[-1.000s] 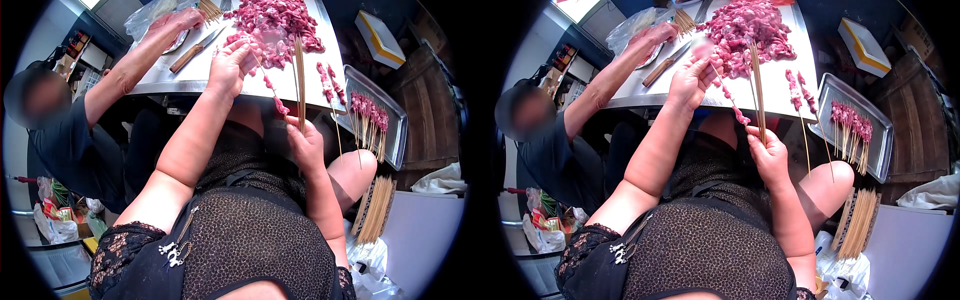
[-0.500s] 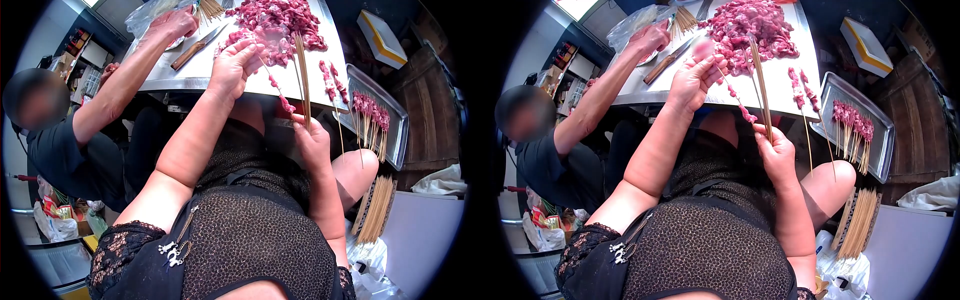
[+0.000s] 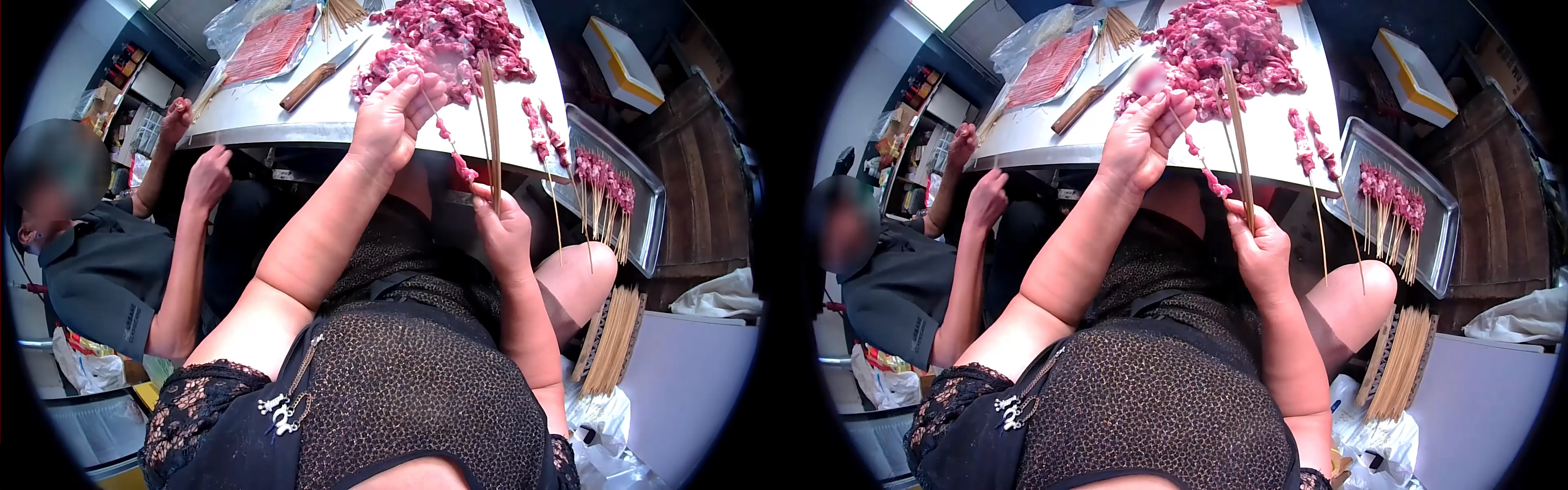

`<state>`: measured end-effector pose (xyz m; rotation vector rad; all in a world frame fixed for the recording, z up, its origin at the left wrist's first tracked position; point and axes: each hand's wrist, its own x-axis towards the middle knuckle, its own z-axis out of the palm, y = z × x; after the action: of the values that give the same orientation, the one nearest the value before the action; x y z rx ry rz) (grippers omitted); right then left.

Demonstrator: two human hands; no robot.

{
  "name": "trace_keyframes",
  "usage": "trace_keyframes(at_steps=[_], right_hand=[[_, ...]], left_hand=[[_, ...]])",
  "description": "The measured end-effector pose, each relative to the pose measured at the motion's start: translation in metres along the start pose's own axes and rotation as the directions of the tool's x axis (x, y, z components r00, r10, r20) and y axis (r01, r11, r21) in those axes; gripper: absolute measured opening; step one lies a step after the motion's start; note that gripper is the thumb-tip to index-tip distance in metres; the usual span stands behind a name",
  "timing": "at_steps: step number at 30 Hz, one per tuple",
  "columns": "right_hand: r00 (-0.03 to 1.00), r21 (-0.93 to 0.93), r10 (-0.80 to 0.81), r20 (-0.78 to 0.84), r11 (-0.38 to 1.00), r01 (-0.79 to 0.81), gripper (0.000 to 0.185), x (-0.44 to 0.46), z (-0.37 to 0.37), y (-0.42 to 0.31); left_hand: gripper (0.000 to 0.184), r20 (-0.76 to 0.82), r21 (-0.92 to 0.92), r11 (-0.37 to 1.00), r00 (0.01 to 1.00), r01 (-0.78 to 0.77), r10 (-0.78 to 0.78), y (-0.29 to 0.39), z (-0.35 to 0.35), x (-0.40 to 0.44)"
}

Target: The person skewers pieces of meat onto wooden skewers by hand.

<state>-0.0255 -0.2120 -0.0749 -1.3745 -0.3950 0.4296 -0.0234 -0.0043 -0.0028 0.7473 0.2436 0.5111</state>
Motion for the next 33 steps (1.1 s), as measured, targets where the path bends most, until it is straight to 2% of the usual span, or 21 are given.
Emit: trace_keyframes(at_steps=[2,6,9,12,15,17,19,20,27,29,33], right_hand=[[1.0,-0.025,-0.007,-0.01,1.0,0.007,0.019,0.0,0.001,0.001],[0.999,-0.035,-0.046,-0.023,0.998,0.045,0.018,-0.001,0.003,0.002],[0.999,-0.027,-0.038,-0.032,0.999,0.037,0.019,0.0,0.002,-0.002],[0.999,0.01,-0.028,-0.039,1.0,0.028,0.019,-0.001,0.0,-0.004],[0.999,0.0,-0.024,-0.026,1.0,0.024,0.019,-0.003,0.001,-0.006],[1.0,-0.027,-0.019,-0.022,0.999,0.018,0.019,-0.003,0.001,-0.005],[0.998,-0.063,-0.057,-0.021,0.996,0.055,0.019,-0.003,0.0,-0.002],[0.998,-0.064,-0.058,-0.021,0.996,0.056,0.019,-0.003,0.0,-0.002],[0.998,-0.021,-0.048,-0.046,0.999,0.047,0.019,-0.003,0.002,0.004],[0.997,-0.021,-0.056,-0.051,0.998,0.055,0.019,-0.002,0.003,0.004],[0.994,-0.083,-0.083,-0.067,0.994,0.077,0.018,-0.002,0.003,0.006]], left_hand=[[0.01,0.05,0.018,1.0,0.999,-0.021,0.02,-0.001,0.001,-0.001],[0.016,0.026,0.007,1.0,0.999,-0.03,0.03,-0.008,0.0,-0.002],[0.023,0.045,-0.018,0.999,0.998,0.05,-0.049,-0.004,-0.003,-0.004],[0.038,0.042,-0.024,0.978,0.977,0.208,-0.207,0.002,-0.007,0.0],[0.039,0.06,0.025,0.957,0.955,0.291,-0.292,0.01,-0.007,0.001],[0.035,0.086,0.024,0.968,0.964,0.25,-0.251,0.009,-0.009,0.004],[0.025,0.095,0.166,0.978,0.985,0.124,-0.141,0.011,-0.006,0.005],[0.018,0.095,0.186,0.973,0.983,0.136,-0.156,0.011,-0.007,0.007],[0.016,0.106,0.177,0.981,0.989,0.084,-0.103,0.008,0.0,0.004],[0.015,0.066,0.184,0.979,0.993,0.088,-0.102,0.007,0.004,0.003],[0.017,0.071,0.166,0.984,0.994,0.067,-0.08,0.005,0.005,-0.001]])
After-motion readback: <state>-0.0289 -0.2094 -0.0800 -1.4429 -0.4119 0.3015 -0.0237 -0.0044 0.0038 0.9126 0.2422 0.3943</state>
